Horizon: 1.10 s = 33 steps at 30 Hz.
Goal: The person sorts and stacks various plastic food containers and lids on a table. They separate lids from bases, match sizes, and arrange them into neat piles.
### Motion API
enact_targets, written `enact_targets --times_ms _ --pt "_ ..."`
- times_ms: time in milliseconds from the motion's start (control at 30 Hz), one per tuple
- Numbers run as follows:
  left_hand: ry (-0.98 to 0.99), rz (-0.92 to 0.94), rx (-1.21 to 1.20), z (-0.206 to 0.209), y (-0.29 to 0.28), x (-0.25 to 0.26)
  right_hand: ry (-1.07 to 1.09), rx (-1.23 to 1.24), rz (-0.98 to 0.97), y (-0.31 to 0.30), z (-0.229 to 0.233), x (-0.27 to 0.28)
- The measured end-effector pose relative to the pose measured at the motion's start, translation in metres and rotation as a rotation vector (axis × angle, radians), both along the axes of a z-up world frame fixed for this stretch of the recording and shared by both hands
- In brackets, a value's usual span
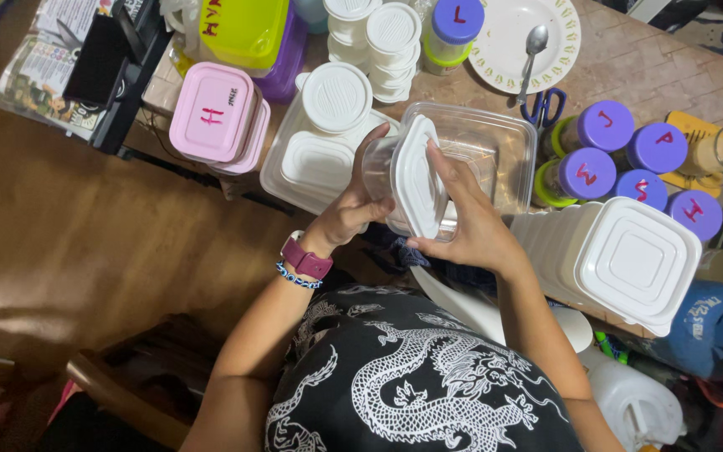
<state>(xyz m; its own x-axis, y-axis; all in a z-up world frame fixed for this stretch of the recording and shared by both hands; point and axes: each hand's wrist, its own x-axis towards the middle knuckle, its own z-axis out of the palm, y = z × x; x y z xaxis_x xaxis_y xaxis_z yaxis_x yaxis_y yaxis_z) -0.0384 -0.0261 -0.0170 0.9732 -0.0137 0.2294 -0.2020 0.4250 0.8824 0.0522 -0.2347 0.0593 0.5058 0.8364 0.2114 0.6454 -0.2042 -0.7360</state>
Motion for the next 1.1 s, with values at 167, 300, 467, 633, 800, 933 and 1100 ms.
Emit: enact_targets --times_ms 167,300,467,633,800,933,1100 --pt "-0.071 0.265 0.076 0.013 -0.001 -0.008 -0.282 -0.086 -0.118 -0.006 0.003 -0.004" --pt "0.133 0.421 0.335 0.029 0.005 -0.012 -0.541 -0.29 -0.151 -0.005 -0.001 -0.007" --pt "0.02 0.549 0.653 0.041 0.017 -0.01 -0.577 -0.049 -0.165 0.0 -0.014 -0.013" --pt "-0.005 0.514 0.515 0.037 0.045 -0.005 -0.033 0.299 -0.459 0.009 -0.041 -0.007" --pt "-0.057 0.535 0.614 0.034 0.08 -0.012 0.437 0.504 -0.449 0.035 -0.07 -0.006" --pt "-0.058 0.582 0.655 0.036 0.105 -0.016 0.419 0.503 -0.482 0.065 -0.075 -0.016" --pt "-0.08 0.574 0.654 0.034 0.131 -0.021 0.358 0.514 -0.531 0.096 -0.067 -0.023"
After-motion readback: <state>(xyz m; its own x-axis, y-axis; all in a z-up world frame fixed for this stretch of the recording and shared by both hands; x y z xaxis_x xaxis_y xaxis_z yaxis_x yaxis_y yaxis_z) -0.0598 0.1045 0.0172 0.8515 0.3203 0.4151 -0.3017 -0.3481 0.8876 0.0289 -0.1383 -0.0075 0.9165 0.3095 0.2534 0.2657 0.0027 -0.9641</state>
